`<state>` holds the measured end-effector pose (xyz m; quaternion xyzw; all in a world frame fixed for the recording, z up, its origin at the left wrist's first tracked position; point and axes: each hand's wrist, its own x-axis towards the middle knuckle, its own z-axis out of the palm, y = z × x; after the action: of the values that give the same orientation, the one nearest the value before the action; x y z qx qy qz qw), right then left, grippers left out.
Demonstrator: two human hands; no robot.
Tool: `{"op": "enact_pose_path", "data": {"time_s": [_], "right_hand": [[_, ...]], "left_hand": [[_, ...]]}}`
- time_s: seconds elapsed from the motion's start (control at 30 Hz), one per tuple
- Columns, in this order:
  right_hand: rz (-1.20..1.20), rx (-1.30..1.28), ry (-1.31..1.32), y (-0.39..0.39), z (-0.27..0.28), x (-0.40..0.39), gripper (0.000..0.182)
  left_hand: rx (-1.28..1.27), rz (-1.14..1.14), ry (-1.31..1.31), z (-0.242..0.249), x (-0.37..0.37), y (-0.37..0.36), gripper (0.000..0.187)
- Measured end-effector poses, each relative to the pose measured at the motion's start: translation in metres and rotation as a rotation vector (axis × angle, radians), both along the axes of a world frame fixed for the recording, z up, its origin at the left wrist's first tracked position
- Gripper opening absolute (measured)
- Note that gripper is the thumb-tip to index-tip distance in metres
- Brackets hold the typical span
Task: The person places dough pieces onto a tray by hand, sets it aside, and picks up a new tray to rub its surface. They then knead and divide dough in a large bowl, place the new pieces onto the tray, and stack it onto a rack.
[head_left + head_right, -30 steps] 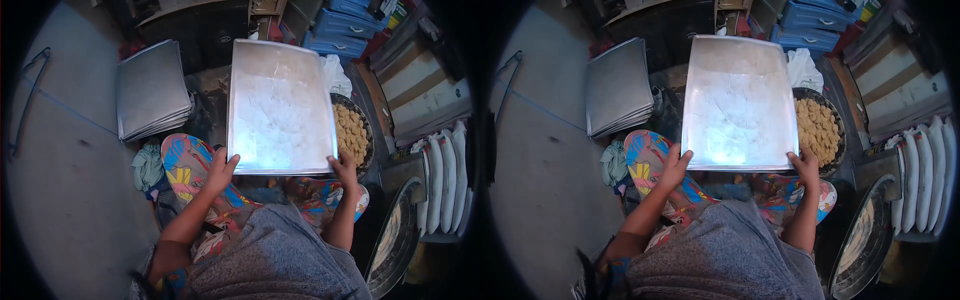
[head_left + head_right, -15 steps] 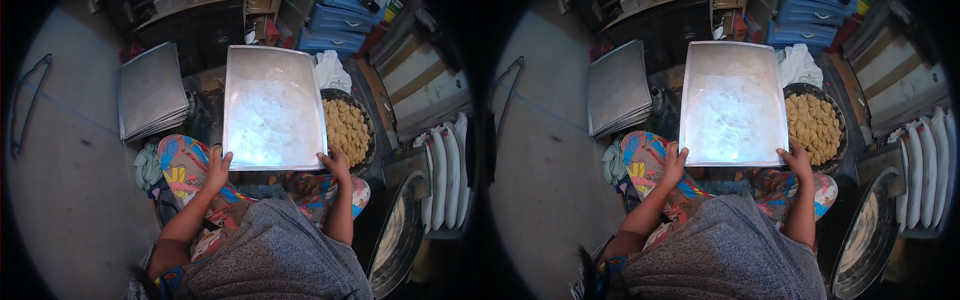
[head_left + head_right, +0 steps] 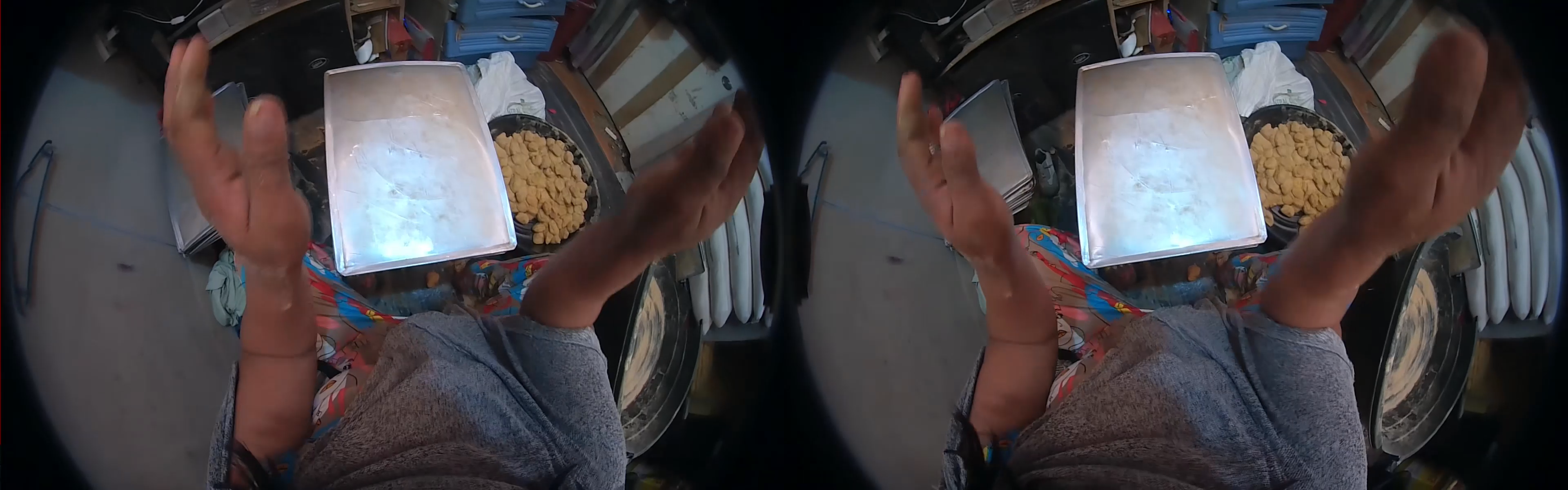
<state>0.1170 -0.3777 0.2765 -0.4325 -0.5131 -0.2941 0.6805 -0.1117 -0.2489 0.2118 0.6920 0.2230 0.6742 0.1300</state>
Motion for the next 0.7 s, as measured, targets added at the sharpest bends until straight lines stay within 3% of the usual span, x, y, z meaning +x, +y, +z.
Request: {"op": "enact_pose_path", "data": {"time_s": [0.03, 0.1, 0.17, 0.2, 0.23, 0.27, 0.33, 0.4, 0.47, 0.5, 0.53, 0.57, 0.6, 0.63, 0.7], "right_hand": [[-0.007, -0.004, 0.0, 0.015, -0.006, 0.015, 0.049], [-0.733, -0.154, -0.613, 0.056, -0.044, 0.053, 0.035], [-0.474, -0.451, -0.237, 0.114, -0.106, 0.01, 0.061], [-0.426, -0.822, -0.153, 0.147, -0.199, 0.021, 0.071], [-0.453, -1.402, -0.126, 0.149, -0.286, 0.016, 0.077], [-0.474, -1.293, -0.099, 0.153, -0.303, 0.015, 0.082], [-0.45, -1.345, -0.089, 0.158, -0.289, 0.02, 0.082], [-0.255, -1.274, -0.046, 0.145, -0.289, 0.021, 0.082], [0.202, -0.913, 0.311, 0.113, -0.258, 0.019, 0.069], [0.409, -1.005, 0.499, 0.085, -0.237, 0.016, 0.052], [0.602, -1.204, 0.505, 0.048, -0.224, 0.019, 0.037], [1.092, -1.278, 0.661, 0.013, -0.243, 0.02, 0.033], [1.189, -1.633, 0.455, -0.018, -0.223, 0.013, 0.033], [1.328, -1.779, 0.355, -0.035, -0.239, 0.007, 0.034], [1.206, -2.131, 0.522, -0.041, -0.316, -0.016, 0.035]], "left_hand": [[0.067, -0.013, 0.087, 0.005, 0.011, 0.003, 0.058], [0.115, 0.039, 0.287, -0.004, 0.041, 0.011, 0.06], [0.045, 0.223, 0.607, -0.078, 0.072, 0.045, 0.068], [-0.007, 0.332, 0.823, -0.138, 0.084, 0.061, 0.073], [-0.181, 0.305, 1.043, -0.194, 0.079, 0.061, 0.077], [-0.341, 0.299, 1.229, -0.219, 0.078, 0.07, 0.081], [-0.314, 0.314, 1.187, -0.209, 0.086, 0.089, 0.081], [-0.324, 0.272, 1.221, -0.221, 0.071, 0.071, 0.082], [-0.408, 0.21, 1.083, -0.212, 0.073, 0.072, 0.077], [-0.364, 0.177, 0.983, -0.205, 0.07, 0.06, 0.072], [-0.257, 0.091, 0.89, -0.188, 0.062, 0.039, 0.067], [-0.236, -0.048, 0.844, -0.168, 0.053, 0.012, 0.063], [-0.29, -0.218, 0.783, -0.161, 0.044, -0.014, 0.058], [-0.331, -0.391, 0.765, -0.165, 0.038, -0.037, 0.049], [-0.38, -0.896, 0.951, -0.159, 0.037, -0.073, 0.041]]}}
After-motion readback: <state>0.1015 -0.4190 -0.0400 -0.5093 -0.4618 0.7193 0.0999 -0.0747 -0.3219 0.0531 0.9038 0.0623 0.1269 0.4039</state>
